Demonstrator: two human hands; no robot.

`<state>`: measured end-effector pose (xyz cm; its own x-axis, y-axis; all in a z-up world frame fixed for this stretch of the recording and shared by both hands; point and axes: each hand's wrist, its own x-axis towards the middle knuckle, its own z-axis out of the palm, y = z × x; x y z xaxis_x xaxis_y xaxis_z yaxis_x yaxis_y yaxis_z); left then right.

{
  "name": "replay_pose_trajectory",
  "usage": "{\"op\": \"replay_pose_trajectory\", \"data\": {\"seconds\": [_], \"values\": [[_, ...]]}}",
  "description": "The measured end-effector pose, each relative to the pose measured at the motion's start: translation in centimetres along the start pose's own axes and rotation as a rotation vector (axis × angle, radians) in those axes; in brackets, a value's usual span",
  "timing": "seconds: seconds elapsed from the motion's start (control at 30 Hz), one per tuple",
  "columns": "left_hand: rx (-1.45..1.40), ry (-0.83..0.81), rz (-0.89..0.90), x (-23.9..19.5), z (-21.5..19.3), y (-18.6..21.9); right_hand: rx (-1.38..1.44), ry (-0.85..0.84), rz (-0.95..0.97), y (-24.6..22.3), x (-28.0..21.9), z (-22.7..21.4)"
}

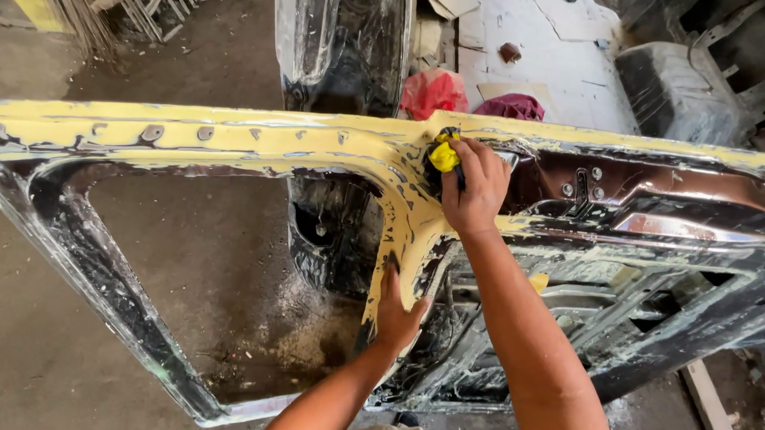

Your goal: The person sands the surface of a car door frame using a sanding block and a yellow sponge. They periodically dip the sponge into a bucket of water to clean it before resuming the sanding process on the door's edges and inner frame.

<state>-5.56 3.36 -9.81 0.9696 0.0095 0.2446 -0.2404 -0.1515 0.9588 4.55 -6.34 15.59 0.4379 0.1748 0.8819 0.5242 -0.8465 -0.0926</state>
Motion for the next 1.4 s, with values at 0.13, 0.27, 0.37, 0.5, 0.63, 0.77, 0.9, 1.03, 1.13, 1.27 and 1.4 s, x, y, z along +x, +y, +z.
{"op": "replay_pose_trajectory", "data": {"seconds": [0.13, 0.27, 0.37, 0.5, 0.63, 0.77, 0.9, 1.03, 1.13, 1.27, 1.4], "values": [[-0.040, 0.001, -0.203, 3.3, -0.3, 4.9, -0.006, -0.006, -0.007, -0.1, -0.4, -0.2], [-0.180, 0.151, 0.067, 7.4, -1.0, 11.0, -0.016, 0.006, -0.002, -0.1, 0.0, -0.1], [-0.132, 0.158, 0.153, 5.4, -0.4, 8.1, -0.031, -0.005, -0.018, -0.3, -0.4, -0.3], [-0.002, 0.018, -0.096, 0.0, 0.1, 1.2, -0.040, -0.075, -0.032, 0.2, 0.2, -0.7], [0.016, 0.008, -0.304, 3.1, 1.5, 0.0, -0.038, -0.096, -0.028, 0.4, 0.2, -0.6], [-0.169, 0.107, -0.012, 6.7, -0.5, 8.7, -0.028, -0.049, -0.017, 0.6, 0.1, -0.1], [-0.241, 0.100, 0.095, 5.1, -0.8, 7.1, -0.041, -0.032, -0.063, 0.4, 0.3, -0.4], [0.002, 0.008, -0.220, 0.8, 1.1, -1.0, -0.021, -0.017, -0.046, 0.8, 0.1, 0.2], [0.039, -0.011, -0.405, 2.1, 0.9, 0.3, -0.038, -0.013, -0.033, 0.5, 0.0, 0.0], [-0.022, 0.185, -0.099, 7.4, -0.1, 7.9, -0.025, 0.005, -0.053, 0.8, 0.4, 0.1], [0.139, 0.174, -0.022, 6.0, -1.6, 9.6, -0.022, 0.002, -0.068, 0.7, 0.2, -0.1]]}}
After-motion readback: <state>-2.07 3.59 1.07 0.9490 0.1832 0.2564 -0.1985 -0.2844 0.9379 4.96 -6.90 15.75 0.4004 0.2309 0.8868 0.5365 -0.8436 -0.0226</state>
